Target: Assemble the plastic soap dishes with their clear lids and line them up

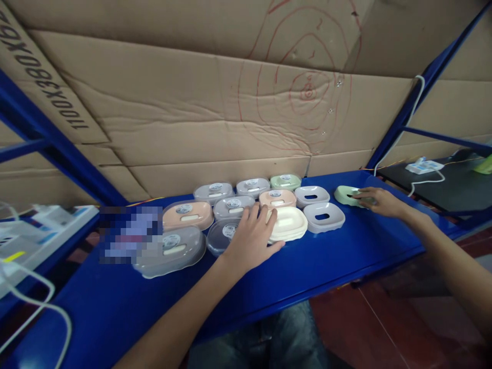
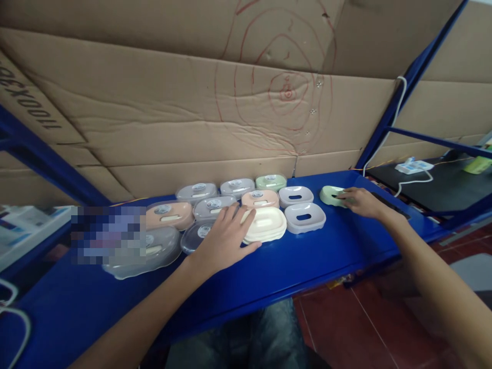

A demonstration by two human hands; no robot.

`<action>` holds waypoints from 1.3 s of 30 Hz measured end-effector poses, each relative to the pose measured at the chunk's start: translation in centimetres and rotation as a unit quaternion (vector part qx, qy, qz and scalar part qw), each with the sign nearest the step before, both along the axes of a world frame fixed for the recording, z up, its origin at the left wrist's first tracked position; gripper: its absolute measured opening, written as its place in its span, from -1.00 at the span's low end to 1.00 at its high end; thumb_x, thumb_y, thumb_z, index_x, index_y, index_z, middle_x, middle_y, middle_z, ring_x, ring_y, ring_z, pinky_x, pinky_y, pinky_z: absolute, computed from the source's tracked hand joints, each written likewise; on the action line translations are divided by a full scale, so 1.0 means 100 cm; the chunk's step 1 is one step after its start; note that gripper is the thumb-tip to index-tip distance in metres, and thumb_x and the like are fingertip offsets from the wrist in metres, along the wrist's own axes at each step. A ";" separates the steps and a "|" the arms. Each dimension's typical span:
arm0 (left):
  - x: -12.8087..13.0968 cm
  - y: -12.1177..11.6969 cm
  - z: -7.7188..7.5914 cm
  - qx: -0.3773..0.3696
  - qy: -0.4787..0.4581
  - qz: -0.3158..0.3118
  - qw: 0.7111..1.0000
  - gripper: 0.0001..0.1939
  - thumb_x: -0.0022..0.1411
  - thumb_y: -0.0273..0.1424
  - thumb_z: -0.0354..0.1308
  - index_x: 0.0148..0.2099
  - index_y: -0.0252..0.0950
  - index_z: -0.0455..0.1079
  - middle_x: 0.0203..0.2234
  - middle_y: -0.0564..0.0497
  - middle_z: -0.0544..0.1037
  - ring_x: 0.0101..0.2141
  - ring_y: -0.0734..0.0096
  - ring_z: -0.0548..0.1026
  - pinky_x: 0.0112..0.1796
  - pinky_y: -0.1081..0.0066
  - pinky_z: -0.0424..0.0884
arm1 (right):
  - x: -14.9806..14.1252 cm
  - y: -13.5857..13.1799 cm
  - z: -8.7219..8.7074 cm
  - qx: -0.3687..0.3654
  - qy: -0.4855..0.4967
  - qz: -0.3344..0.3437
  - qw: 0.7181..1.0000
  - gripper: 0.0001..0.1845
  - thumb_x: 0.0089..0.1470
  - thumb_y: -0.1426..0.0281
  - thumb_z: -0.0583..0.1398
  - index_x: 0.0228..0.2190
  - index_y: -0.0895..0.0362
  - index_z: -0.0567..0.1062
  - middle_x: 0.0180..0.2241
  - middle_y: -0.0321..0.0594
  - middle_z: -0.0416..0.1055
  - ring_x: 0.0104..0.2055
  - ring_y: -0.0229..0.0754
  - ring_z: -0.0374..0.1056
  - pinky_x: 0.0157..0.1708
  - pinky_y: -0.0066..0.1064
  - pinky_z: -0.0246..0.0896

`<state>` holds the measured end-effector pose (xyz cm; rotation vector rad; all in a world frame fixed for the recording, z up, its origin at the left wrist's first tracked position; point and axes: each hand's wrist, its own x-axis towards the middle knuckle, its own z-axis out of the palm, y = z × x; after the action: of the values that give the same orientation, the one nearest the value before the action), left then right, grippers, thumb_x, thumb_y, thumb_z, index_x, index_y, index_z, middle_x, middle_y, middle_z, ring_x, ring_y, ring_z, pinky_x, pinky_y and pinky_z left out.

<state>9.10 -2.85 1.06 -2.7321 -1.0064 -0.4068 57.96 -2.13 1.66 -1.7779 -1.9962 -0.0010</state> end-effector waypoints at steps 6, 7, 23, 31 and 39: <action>0.000 -0.001 0.001 -0.001 -0.009 0.003 1.000 -0.27 0.45 -0.05 0.24 0.43 -0.45 0.33 0.31 -0.46 0.44 0.30 -0.43 0.34 0.29 -0.26 0.25 | 0.001 0.004 -0.001 -0.073 -0.048 -0.004 0.996 -0.62 -0.09 0.57 0.21 -0.28 0.02 0.72 -0.06 0.01 0.73 -0.03 0.16 0.61 0.07 -0.11 0.42; 0.000 -0.002 0.001 -0.002 -0.005 0.004 1.000 -0.28 0.45 -0.06 0.24 0.43 -0.46 0.33 0.31 -0.47 0.44 0.30 -0.43 0.34 0.29 -0.27 0.24 | -0.001 0.002 -0.001 -0.082 -0.052 -0.004 0.995 -0.59 -0.11 0.58 0.21 -0.25 0.03 0.72 -0.06 0.02 0.73 -0.03 0.17 0.62 0.06 -0.11 0.42; -0.002 -0.002 -0.002 0.014 -0.001 0.008 1.000 -0.33 0.46 -0.05 0.22 0.40 -0.40 0.37 0.25 -0.43 0.50 0.26 -0.40 0.38 0.30 -0.28 0.22 | -0.024 -0.039 -0.011 -0.085 -0.062 0.030 0.994 -0.66 -0.08 0.42 0.28 -0.19 -0.04 0.62 -0.04 0.03 0.70 0.01 0.33 0.61 0.10 0.07 0.48; -0.002 -0.003 0.000 0.007 0.010 0.007 1.000 -0.33 0.50 -0.05 0.17 0.41 -0.45 0.36 0.27 -0.45 0.48 0.25 -0.39 0.39 0.31 -0.29 0.21 | -0.029 -0.047 -0.015 -0.097 -0.103 0.033 0.989 -0.61 0.07 0.34 0.24 -0.05 0.03 0.63 0.04 0.07 0.67 0.12 0.27 0.61 0.18 0.04 0.49; -0.003 -0.004 -0.001 0.003 0.001 0.003 1.000 -0.30 0.48 -0.04 0.20 0.42 -0.46 0.35 0.27 -0.46 0.50 0.25 -0.39 0.41 0.32 -0.32 0.19 | -0.040 -0.042 0.000 -0.054 -0.126 0.032 0.990 -0.52 0.09 0.38 0.25 0.06 0.05 0.64 0.12 0.07 0.65 0.20 0.30 0.57 0.26 0.08 0.45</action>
<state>8.83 -3.21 1.00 -2.7227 -1.0097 -0.4045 54.00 -6.36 1.65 -1.8569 -2.2696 -0.1042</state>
